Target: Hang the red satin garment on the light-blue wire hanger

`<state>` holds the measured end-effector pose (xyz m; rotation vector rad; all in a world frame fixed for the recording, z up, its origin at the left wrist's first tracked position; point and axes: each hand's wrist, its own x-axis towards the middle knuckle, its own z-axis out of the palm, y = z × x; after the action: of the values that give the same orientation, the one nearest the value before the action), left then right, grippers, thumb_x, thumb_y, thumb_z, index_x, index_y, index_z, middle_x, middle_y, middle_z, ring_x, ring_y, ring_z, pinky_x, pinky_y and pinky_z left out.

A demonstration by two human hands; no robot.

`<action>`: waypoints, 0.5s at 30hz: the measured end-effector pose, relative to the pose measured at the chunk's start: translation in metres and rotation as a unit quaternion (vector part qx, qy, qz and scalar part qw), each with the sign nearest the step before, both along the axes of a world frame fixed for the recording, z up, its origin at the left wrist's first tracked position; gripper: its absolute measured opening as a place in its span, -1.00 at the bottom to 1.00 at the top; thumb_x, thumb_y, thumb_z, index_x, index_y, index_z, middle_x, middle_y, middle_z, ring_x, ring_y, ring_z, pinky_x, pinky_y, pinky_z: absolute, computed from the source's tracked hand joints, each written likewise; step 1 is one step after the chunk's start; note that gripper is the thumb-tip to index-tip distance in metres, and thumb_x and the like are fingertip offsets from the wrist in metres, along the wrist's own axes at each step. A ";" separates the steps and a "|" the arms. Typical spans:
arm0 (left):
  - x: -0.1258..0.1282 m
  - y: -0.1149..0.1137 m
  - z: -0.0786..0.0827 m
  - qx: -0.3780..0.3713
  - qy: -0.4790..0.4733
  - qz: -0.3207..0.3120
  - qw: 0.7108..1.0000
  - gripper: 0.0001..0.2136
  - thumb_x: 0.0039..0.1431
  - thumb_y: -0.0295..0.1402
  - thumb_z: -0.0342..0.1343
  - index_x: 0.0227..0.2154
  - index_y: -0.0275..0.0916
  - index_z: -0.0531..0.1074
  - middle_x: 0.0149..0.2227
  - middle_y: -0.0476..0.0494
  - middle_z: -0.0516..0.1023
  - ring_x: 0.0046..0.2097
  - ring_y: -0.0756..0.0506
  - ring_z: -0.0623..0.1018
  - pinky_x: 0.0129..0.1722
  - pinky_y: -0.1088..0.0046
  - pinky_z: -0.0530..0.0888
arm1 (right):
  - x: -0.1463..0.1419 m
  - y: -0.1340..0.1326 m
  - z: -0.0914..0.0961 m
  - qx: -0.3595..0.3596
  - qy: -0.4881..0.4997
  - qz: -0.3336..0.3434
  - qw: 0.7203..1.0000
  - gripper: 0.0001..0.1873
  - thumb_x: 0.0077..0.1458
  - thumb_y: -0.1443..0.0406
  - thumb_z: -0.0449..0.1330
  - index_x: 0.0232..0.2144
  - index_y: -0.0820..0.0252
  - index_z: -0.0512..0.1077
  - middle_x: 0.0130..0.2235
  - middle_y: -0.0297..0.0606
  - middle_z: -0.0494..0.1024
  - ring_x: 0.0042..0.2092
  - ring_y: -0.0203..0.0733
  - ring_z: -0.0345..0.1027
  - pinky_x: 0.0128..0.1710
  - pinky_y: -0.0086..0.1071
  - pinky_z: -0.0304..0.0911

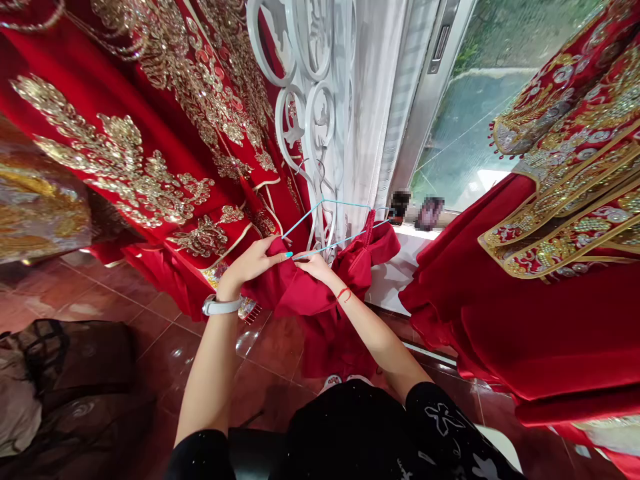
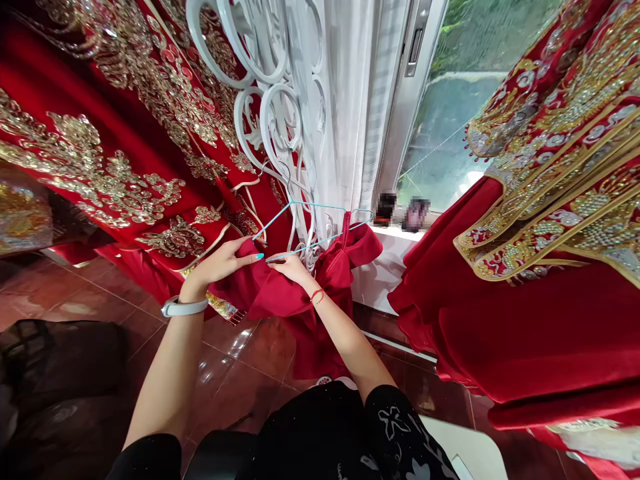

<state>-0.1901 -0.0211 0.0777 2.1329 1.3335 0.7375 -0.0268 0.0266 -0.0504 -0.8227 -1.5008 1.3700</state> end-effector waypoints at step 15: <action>0.014 -0.025 -0.005 0.154 -0.041 0.081 0.984 -0.30 0.17 0.05 0.17 0.29 -0.19 0.27 0.32 -0.32 0.33 0.35 -0.34 0.30 0.37 -0.02 0.21 | 0.068 -0.037 -0.003 -0.046 0.062 -0.030 0.997 -0.67 0.02 0.09 0.33 -0.22 0.14 0.63 -0.22 -0.23 0.68 -0.32 -0.25 0.44 -0.31 -0.40 0.35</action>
<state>-0.1757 -0.0457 0.0726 2.2152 1.4390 1.1506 0.0414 -0.0103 -0.0534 -0.8186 -1.3144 1.4278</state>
